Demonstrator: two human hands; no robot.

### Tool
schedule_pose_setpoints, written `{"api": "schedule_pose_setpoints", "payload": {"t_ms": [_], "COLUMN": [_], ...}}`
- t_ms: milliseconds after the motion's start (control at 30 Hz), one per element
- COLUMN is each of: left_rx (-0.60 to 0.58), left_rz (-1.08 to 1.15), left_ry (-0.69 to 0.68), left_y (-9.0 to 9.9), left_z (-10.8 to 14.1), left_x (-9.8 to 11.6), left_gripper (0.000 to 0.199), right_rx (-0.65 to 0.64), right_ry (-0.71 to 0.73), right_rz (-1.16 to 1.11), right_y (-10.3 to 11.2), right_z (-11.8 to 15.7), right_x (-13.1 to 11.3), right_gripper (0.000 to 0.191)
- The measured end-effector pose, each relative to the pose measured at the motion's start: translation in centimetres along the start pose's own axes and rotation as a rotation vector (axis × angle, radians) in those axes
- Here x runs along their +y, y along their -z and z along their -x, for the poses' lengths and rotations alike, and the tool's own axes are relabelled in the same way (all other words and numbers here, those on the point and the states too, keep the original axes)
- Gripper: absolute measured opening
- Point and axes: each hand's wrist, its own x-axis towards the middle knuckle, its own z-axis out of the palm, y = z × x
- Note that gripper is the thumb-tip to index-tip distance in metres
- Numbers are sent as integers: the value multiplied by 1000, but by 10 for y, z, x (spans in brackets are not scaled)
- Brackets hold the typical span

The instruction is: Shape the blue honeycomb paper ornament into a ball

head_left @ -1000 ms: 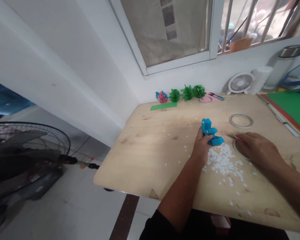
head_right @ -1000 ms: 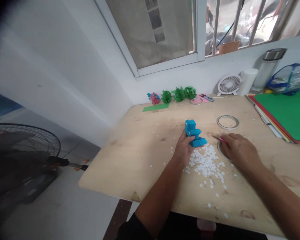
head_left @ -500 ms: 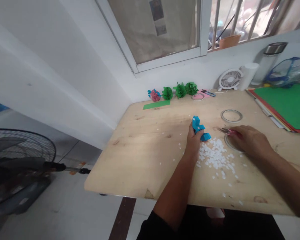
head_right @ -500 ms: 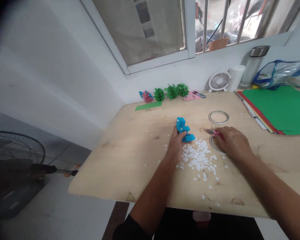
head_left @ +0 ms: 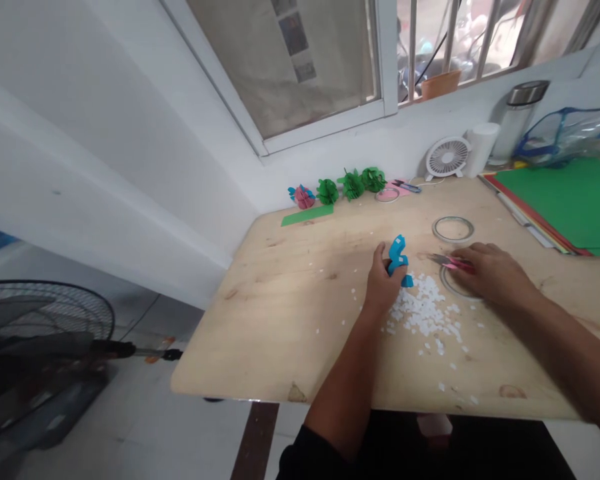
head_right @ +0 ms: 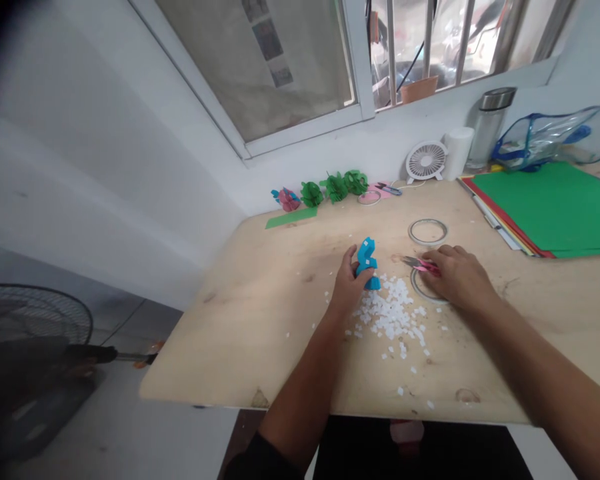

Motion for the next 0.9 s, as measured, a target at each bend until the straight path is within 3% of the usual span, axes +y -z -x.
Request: {"api": "schedule_pose_setpoints", "payload": {"t_ms": [267,433,600,900], "left_rx": [-25,-93,-127,-133], "left_rz": [-87,-225,-333,-448], "left_ry": [27,109,127,169], "left_y": [-5,-17,-25,-19], "left_z": [-12,-38,-62,-76], "left_x": [8,22,20,25], "left_gripper": [49,25,5,6], "right_rx": [-64,-58,-75,-117], "right_ry": [29,7,-53,-109], "right_rz": [23,67,74,59], "right_y": [-6,-8,-4,2], "right_z": [-2,-3,-2,-2], "right_x": [7,3,-2,-7], "right_gripper": [42,40,35,35]}}
